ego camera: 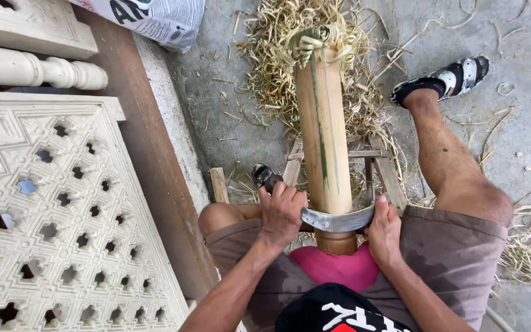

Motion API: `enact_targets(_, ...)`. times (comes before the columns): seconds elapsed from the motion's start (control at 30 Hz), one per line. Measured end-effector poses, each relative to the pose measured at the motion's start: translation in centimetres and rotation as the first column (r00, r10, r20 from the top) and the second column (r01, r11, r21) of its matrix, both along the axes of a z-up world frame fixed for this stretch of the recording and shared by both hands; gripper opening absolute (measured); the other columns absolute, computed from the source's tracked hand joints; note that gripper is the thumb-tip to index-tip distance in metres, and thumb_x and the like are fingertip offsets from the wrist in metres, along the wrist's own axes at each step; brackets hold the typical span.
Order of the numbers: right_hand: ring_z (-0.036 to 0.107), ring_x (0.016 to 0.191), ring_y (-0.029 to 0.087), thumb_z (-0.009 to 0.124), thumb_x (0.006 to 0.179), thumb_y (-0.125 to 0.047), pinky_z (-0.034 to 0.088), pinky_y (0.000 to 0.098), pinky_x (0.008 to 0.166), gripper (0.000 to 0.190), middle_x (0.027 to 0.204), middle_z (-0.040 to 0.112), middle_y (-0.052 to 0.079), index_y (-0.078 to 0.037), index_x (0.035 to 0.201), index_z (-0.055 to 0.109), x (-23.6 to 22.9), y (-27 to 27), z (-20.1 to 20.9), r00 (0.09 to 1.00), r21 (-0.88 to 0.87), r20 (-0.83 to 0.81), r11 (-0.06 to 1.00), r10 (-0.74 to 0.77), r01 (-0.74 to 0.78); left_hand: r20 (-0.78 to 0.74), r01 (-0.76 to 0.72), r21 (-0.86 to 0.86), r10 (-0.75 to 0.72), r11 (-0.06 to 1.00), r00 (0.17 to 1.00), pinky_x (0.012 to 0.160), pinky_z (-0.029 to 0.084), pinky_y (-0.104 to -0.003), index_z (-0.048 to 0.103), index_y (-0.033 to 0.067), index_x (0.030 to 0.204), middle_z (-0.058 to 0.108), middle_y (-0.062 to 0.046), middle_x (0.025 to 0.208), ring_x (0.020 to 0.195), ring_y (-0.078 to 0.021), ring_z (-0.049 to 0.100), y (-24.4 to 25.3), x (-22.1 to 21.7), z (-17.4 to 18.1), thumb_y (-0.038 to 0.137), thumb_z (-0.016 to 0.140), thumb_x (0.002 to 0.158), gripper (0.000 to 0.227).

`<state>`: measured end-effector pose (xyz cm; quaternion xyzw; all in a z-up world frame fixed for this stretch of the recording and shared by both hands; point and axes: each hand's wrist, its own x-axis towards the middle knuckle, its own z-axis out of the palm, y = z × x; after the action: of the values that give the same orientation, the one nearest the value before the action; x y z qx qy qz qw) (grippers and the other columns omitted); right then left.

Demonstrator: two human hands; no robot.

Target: The recorder uses a curved blade to shave the outer layer off a bamboo pole while holding it between their legs.

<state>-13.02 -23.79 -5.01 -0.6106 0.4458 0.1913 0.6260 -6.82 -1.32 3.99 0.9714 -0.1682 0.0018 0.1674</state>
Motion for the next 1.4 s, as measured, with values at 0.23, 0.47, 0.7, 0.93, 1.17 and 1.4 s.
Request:
enact_targets(0.23, 0.041, 0.060, 0.011, 0.042, 0.107, -0.045, 0.038, 0.0347, 0.050, 0.044, 0.066, 0.042, -0.003, -0.010, 0.083, 0.054, 1.1, 0.9, -0.7, 0.996, -0.094, 0.083, 0.995, -0.034, 0.042, 0.030, 0.035, -0.043, -0.033, 0.998, 0.999, 0.083, 0.035, -0.049, 0.062, 0.0134, 0.078, 0.054, -0.001, 0.077, 0.088, -0.0220, 0.055, 0.0, 1.6, 0.7, 0.017, 0.068, 0.090, 0.014)
enact_targets(0.47, 0.043, 0.051, 0.016, 0.038, 0.109, -0.049, 0.038, 0.0380, 0.045, 0.049, 0.063, 0.042, 0.001, -0.008, 0.085, 0.045, 10.3, 1.4, 0.1, 0.992, -0.041, 0.127, 0.999, -0.015, 0.021, 0.112, -0.010, 0.049, 0.005, 0.999, 0.994, 0.079, 0.034, -0.045, 0.061, 0.0131, 0.077, 0.055, -0.001, 0.076, 0.084, -0.0197, 0.051, 1.2, 8.0, -3.7, 0.022, 0.066, 0.096, 0.022)
enact_targets(0.7, 0.046, 0.048, 0.014, 0.038, 0.111, -0.049, 0.039, 0.0341, 0.040, 0.045, 0.067, 0.048, 0.002, -0.009, 0.091, 0.045, 21.1, 1.8, -3.7, 0.948, 0.064, 0.315, 0.998, -0.045, 0.026, 0.218, -0.076, 0.109, 0.051, 0.991, 0.975, 0.078, 0.034, -0.040, 0.060, 0.0173, 0.074, 0.057, 0.002, 0.074, 0.082, -0.0177, 0.047, 2.7, 17.4, -7.6, 0.026, 0.066, 0.102, 0.030)
enact_targets(0.93, 0.048, 0.047, 0.013, 0.038, 0.111, -0.048, 0.041, 0.0345, 0.037, 0.045, 0.069, 0.056, 0.003, -0.008, 0.091, 0.048, 31.8, 0.9, -9.1, 0.898, 0.115, 0.439, 0.993, -0.034, -0.018, 0.325, -0.050, 0.117, 0.010, 0.992, 0.946, 0.079, 0.034, -0.041, 0.064, 0.0168, 0.077, 0.060, 0.001, 0.075, 0.083, -0.0189, 0.049, 3.2, 28.2, -8.9, 0.024, 0.068, 0.100, 0.025)
enact_targets(1.17, 0.047, 0.048, 0.012, 0.040, 0.114, -0.048, 0.041, 0.0324, 0.039, 0.044, 0.070, 0.058, 0.002, -0.009, 0.093, 0.047, 25.8, 0.6, -5.9, 0.900, 0.145, 0.436, 0.986, 0.008, -0.079, 0.271, -0.086, 0.060, 0.067, 0.995, 0.960, 0.081, 0.035, -0.045, 0.065, 0.0154, 0.077, 0.063, 0.000, 0.077, 0.085, -0.0203, 0.053, 2.1, 21.8, -6.2, 0.014, 0.067, 0.094, 0.017)
enact_targets(1.4, 0.043, 0.049, 0.012, 0.037, 0.112, -0.052, 0.039, 0.0344, 0.041, 0.053, 0.063, 0.045, 0.001, -0.006, 0.089, 0.048, 3.2, -0.3, -2.3, 0.981, 0.010, 0.174, 0.996, 0.088, -0.091, 0.004, -0.041, 0.057, 0.041, 0.998, 0.999, 0.081, 0.036, -0.049, 0.061, 0.0119, 0.080, 0.059, -0.005, 0.078, 0.087, -0.0241, 0.053, -0.1, 2.4, -1.3, 0.016, 0.064, 0.098, 0.019)
